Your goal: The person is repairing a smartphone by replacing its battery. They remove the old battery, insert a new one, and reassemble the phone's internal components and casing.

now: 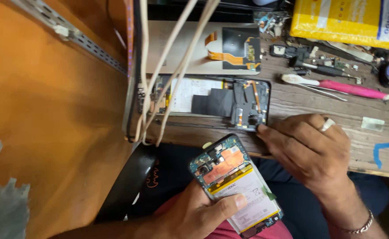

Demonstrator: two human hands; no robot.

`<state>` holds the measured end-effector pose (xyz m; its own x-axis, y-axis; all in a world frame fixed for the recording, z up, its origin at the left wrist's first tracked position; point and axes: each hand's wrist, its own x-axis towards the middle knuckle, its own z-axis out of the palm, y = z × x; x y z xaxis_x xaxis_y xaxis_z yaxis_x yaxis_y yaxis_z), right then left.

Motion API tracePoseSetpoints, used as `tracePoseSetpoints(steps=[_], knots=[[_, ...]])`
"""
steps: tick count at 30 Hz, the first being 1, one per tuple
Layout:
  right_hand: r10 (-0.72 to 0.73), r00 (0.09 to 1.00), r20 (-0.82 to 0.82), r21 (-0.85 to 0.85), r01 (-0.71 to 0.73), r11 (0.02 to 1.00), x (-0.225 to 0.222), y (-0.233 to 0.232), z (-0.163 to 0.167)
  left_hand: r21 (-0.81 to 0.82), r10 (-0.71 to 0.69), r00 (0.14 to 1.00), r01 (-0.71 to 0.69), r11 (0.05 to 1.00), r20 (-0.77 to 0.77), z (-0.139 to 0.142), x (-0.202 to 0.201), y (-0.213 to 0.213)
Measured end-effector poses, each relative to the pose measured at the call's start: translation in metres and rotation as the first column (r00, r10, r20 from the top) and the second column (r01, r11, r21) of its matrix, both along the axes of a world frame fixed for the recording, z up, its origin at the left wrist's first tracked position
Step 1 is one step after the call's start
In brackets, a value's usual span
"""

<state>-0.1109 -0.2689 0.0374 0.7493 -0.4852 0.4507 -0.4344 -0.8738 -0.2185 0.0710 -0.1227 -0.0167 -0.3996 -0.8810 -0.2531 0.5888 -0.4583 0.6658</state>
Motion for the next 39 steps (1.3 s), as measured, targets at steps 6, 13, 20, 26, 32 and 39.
tracePoseSetpoints(steps=[6,13,20,26,32,39], knots=[[-0.139,0.99,-0.025,-0.035,0.138,0.99,-0.057,0.014,-0.005,-0.015,-0.074,0.987,0.076,0.997,0.139,-0.012,0.0,0.005],[-0.313,0.939,-0.143,-0.123,0.297,0.947,-0.127,0.027,-0.002,0.015,0.094,0.945,-0.104,0.994,0.315,-0.026,-0.014,0.014],[-0.349,0.917,-0.191,-0.093,0.337,0.937,-0.169,0.03,-0.005,0.003,0.154,0.916,-0.167,0.986,0.369,-0.03,-0.021,0.015],[-0.511,0.853,-0.108,-0.035,0.511,0.859,-0.157,0.027,0.012,0.003,0.182,0.89,-0.202,0.979,0.417,-0.027,-0.023,0.006],[-0.644,0.762,-0.073,0.084,0.648,0.757,-0.139,0.019,0.015,-0.032,0.202,0.875,-0.209,0.977,0.44,-0.02,-0.023,-0.003],[-0.664,0.735,-0.139,0.24,0.676,0.697,-0.135,0.022,-0.013,-0.042,0.209,0.923,-0.207,0.977,0.324,-0.011,-0.018,-0.01]])
